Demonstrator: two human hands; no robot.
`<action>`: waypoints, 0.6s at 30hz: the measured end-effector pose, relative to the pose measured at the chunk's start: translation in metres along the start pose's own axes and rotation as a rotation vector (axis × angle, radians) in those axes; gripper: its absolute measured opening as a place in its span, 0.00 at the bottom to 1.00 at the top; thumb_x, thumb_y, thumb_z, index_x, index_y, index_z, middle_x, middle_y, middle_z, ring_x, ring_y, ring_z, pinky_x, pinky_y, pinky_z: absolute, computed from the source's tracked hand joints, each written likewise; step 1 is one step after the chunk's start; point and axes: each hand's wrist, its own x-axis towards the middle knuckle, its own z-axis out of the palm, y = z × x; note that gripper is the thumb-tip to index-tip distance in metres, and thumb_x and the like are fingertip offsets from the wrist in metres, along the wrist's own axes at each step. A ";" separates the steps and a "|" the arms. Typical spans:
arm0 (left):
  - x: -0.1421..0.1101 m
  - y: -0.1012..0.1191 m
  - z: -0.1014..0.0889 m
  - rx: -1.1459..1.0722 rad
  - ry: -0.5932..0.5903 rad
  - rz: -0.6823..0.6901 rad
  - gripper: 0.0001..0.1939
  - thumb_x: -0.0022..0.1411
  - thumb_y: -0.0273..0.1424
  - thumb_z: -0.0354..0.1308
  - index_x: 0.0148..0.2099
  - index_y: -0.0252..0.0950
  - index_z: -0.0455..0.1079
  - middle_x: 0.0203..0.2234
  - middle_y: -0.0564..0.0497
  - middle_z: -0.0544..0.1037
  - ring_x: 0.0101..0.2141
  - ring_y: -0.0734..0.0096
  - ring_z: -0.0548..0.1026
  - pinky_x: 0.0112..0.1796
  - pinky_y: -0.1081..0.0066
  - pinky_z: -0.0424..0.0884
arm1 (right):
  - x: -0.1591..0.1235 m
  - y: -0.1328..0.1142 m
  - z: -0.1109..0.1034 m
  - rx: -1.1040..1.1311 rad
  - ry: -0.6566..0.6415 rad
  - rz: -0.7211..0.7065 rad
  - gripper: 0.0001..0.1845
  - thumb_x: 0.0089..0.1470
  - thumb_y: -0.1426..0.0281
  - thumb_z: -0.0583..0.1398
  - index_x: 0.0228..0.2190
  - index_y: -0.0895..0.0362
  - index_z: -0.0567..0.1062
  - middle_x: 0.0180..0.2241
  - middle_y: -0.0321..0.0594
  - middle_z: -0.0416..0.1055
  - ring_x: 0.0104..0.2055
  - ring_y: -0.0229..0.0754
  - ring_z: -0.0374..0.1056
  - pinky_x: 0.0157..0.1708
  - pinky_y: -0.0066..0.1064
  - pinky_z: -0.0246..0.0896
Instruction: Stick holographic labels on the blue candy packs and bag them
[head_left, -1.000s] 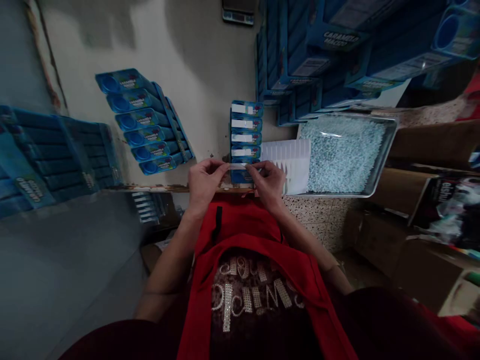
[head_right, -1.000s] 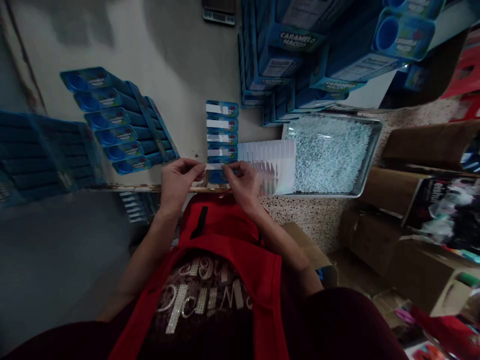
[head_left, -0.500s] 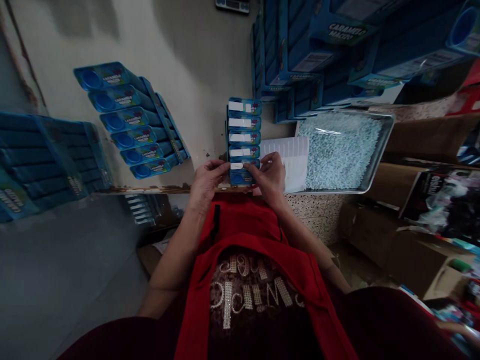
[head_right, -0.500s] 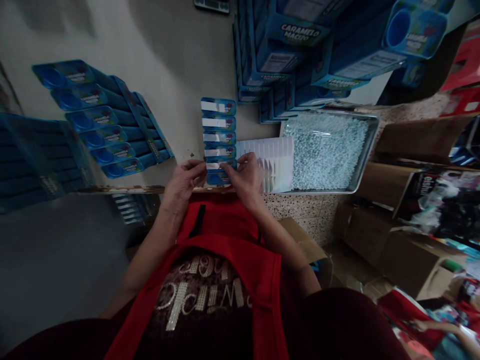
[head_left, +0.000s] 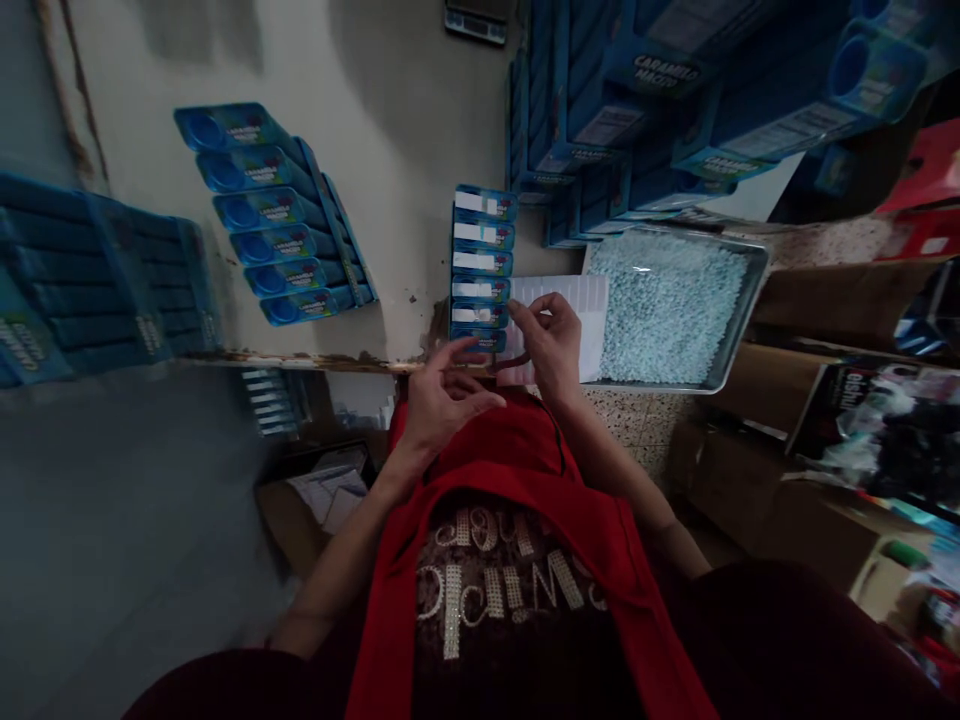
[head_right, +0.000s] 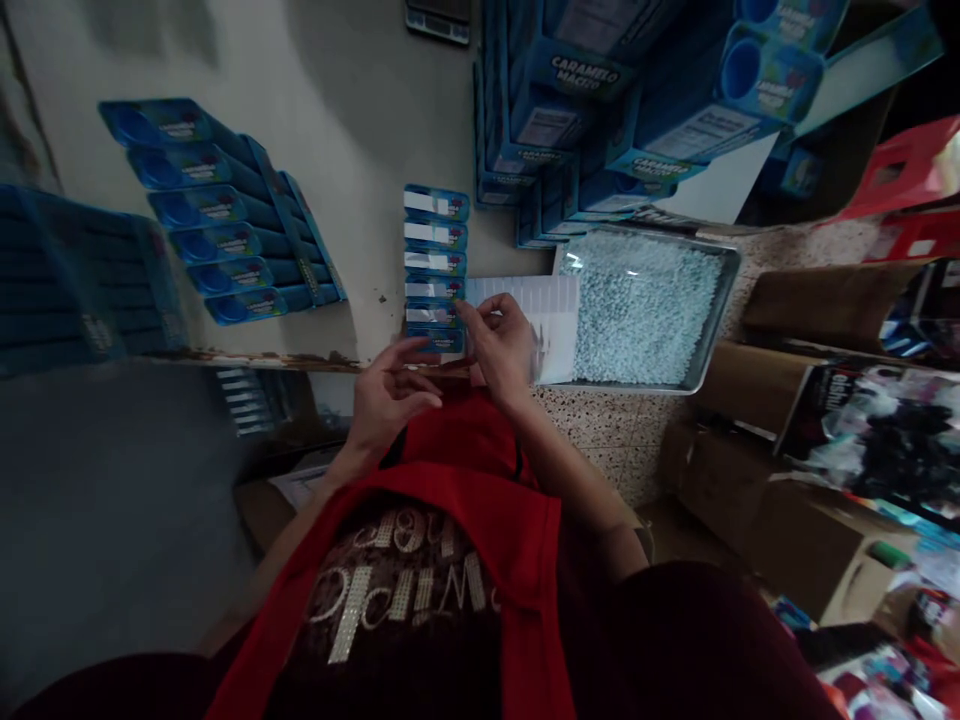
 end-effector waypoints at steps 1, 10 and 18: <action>-0.002 0.000 0.005 -0.015 0.001 -0.030 0.37 0.44 0.43 0.83 0.55 0.39 0.79 0.44 0.45 0.86 0.30 0.66 0.83 0.31 0.70 0.79 | -0.001 -0.001 0.001 0.007 -0.005 -0.009 0.31 0.50 0.43 0.74 0.30 0.49 0.64 0.19 0.24 0.57 0.19 0.33 0.54 0.18 0.28 0.53; -0.003 0.002 0.001 -0.069 0.099 -0.149 0.20 0.53 0.46 0.78 0.37 0.36 0.79 0.26 0.51 0.82 0.26 0.69 0.80 0.31 0.70 0.79 | -0.010 0.001 -0.016 0.098 -0.188 0.019 0.33 0.42 0.44 0.78 0.32 0.50 0.69 0.22 0.26 0.68 0.22 0.33 0.61 0.23 0.28 0.59; 0.035 0.022 -0.048 0.218 -0.019 -0.158 0.16 0.54 0.42 0.77 0.34 0.37 0.78 0.26 0.50 0.79 0.26 0.67 0.77 0.28 0.70 0.72 | -0.023 0.014 -0.005 -0.042 -0.107 -0.076 0.23 0.45 0.56 0.76 0.29 0.50 0.69 0.27 0.30 0.71 0.29 0.38 0.65 0.32 0.35 0.65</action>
